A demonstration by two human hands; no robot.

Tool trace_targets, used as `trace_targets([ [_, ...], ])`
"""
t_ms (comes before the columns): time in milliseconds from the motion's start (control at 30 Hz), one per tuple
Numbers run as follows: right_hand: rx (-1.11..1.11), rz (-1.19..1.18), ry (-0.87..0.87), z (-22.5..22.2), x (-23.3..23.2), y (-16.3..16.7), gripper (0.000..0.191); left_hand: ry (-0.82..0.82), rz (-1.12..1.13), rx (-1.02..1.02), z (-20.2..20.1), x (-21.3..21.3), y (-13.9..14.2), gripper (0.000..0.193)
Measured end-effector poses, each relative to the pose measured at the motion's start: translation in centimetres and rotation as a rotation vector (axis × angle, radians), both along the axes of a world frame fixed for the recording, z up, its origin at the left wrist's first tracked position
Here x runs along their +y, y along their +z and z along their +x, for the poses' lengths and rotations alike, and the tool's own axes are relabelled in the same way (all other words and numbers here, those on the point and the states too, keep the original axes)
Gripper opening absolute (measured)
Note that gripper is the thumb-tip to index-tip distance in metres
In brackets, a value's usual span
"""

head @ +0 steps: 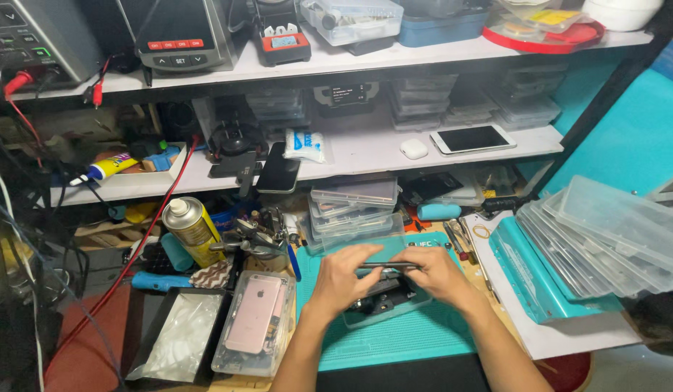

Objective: The person disassembles a smartphone at a repair workbench. They hold the phone, use a screwdriver and a pry tool to remove the back cover and internal components, set parts into a plastic tray, and handle the exposed midframe and battery area while working through the device.

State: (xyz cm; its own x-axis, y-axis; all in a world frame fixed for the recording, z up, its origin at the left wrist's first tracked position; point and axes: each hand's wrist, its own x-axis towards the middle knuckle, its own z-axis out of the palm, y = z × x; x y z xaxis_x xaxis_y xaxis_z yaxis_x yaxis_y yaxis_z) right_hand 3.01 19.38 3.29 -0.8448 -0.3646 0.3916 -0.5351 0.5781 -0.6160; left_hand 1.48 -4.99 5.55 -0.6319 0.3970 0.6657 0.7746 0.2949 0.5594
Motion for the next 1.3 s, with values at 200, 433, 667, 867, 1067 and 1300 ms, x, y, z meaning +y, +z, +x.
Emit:
trace_targets([
  [200,-0.471,-0.407,-0.097,-2.3,0.6,0.8,0.018,-0.211,0.731,-0.579,-2.2,1.2,-1.9,0.058],
  [433,-0.427,-0.565,-0.055,-3.5,-0.8,-2.3,0.021,-0.233,0.717,-0.752,-2.4,3.9,-8.6,0.026],
  [667,-0.324,-0.487,-0.148,-3.2,0.1,-4.4,0.017,-0.101,0.708,-0.775,-2.0,4.2,-9.2,0.020],
  [867,-0.239,-0.506,-0.141,-3.4,-0.2,-4.5,0.016,-0.092,0.784,-0.762,-1.8,3.5,-8.9,0.020],
  [1067,-0.327,-0.597,-0.122,-3.4,-0.9,-3.9,0.020,-0.153,0.973,-0.845,-2.6,3.0,-8.8,0.019],
  [1300,-0.327,-0.627,-0.182,-3.3,-1.1,-3.5,0.017,-0.276,1.073,-0.933,-3.1,2.9,-8.4,0.020],
])
